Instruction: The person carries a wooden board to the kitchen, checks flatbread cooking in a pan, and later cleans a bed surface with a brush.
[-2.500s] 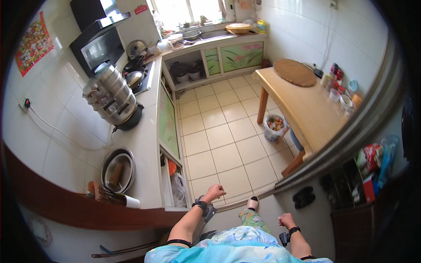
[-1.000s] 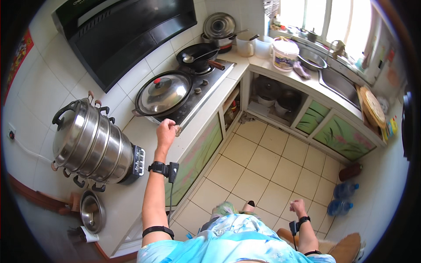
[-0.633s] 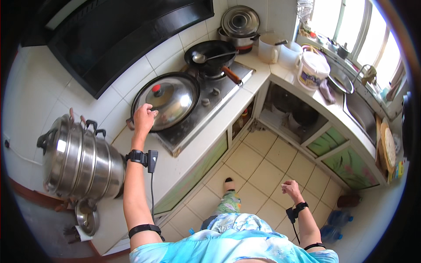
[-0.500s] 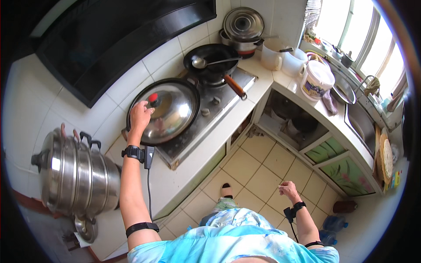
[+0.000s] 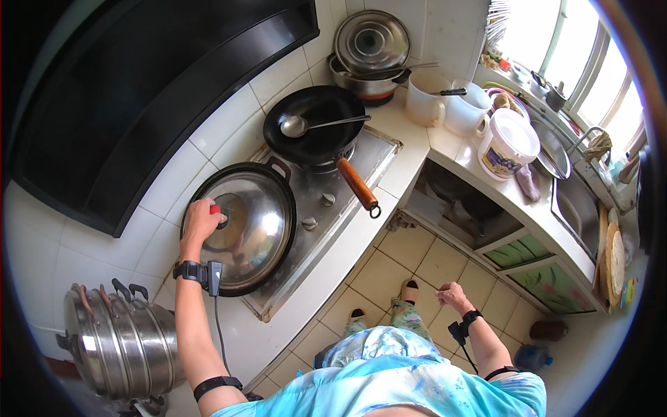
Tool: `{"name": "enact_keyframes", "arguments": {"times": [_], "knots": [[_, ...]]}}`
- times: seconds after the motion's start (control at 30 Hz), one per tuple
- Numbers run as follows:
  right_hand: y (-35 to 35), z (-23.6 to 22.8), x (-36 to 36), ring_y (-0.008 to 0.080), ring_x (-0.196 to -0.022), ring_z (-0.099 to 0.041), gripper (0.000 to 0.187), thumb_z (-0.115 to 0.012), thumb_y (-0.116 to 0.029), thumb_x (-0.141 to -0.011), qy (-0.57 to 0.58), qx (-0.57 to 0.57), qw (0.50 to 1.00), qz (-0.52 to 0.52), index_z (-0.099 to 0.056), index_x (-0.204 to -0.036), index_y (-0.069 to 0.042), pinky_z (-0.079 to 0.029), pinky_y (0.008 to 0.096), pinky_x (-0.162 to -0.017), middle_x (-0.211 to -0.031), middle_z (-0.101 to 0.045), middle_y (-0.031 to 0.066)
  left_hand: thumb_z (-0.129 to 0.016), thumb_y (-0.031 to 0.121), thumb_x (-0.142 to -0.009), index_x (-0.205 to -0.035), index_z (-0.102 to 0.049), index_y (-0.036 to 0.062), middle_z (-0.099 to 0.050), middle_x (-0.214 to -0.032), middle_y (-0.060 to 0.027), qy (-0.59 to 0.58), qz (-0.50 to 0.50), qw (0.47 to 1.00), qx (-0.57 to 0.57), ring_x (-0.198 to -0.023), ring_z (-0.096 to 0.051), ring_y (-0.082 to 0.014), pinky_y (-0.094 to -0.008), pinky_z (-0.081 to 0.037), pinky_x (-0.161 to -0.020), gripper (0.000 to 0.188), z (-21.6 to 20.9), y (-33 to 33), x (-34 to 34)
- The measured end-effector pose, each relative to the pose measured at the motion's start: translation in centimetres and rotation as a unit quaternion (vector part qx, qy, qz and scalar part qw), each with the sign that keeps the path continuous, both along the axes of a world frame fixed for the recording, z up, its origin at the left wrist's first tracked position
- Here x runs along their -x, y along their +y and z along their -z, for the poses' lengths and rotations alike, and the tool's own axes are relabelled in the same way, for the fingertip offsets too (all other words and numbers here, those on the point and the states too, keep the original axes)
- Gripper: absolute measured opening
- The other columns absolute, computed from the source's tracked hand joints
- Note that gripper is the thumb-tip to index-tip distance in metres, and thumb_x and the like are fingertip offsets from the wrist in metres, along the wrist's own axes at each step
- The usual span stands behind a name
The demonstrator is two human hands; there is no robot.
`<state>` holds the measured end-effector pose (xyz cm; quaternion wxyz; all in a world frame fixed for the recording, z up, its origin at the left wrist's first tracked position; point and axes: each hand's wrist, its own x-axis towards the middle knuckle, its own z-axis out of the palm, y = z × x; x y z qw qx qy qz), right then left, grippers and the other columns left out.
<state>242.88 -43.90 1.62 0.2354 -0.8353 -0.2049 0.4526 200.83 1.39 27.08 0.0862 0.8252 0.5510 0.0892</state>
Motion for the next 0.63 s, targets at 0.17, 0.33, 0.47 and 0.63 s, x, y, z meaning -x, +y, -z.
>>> {"name": "enact_keyframes", "arguments": {"times": [0.17,0.33,0.47,0.63], "knots": [[2.5,2.0,-4.6,0.0156,-0.057,-0.063,0.02,-0.063,-0.015,-0.074,0.035,-0.013,0.999,-0.03,-0.062,-0.077,0.005,-0.051,0.0256,-0.056,-0.062,-0.063,0.0086,-0.07,0.014,-0.061,-0.084,-0.063,-0.0027,-0.062,-0.077,-0.0219,0.01,-0.027,0.999,-0.023,-0.076,-0.06,-0.0359,-0.038,-0.048,-0.069,0.029,-1.8,-0.7,-0.6],[3.7,4.1,-10.7,0.0165,-0.055,-0.063,0.021,-0.063,-0.014,-0.073,0.034,-0.006,0.999,-0.031,-0.062,-0.077,0.006,-0.051,0.0266,-0.052,-0.062,-0.063,0.0099,-0.068,0.005,-0.064,-0.089,-0.06,-0.0062,-0.062,-0.07,-0.0106,-0.089,-0.062,0.994,-0.025,-0.065,-0.058,-0.0158,-0.0273,-0.046,-0.062,0.029,-7.4,-1.1,-3.9],[5.0,5.0,-14.6,0.0172,-0.055,-0.063,0.02,-0.063,-0.014,-0.074,0.038,-0.003,0.998,-0.045,-0.063,-0.078,0.006,-0.052,0.0274,-0.053,-0.062,-0.063,0.0098,-0.067,0.002,-0.066,-0.088,-0.06,-0.0062,-0.059,-0.068,-0.0049,-0.14,-0.02,0.99,-0.018,-0.063,-0.053,-0.0077,-0.0222,-0.044,-0.058,0.024,-10.7,0.1,-10.6],[6.6,5.4,-18.4,0.0175,-0.056,-0.063,0.019,-0.063,-0.013,-0.075,0.057,-0.031,0.997,-0.029,-0.063,-0.077,0.005,-0.052,0.0286,-0.054,-0.063,-0.063,0.0106,-0.069,0.009,-0.067,-0.093,-0.063,-0.0022,-0.065,-0.077,-0.0104,-0.117,0.044,0.991,-0.052,-0.073,-0.063,-0.0147,-0.0267,-0.048,-0.069,0.028,-11.3,4.1,-21.4]]}}
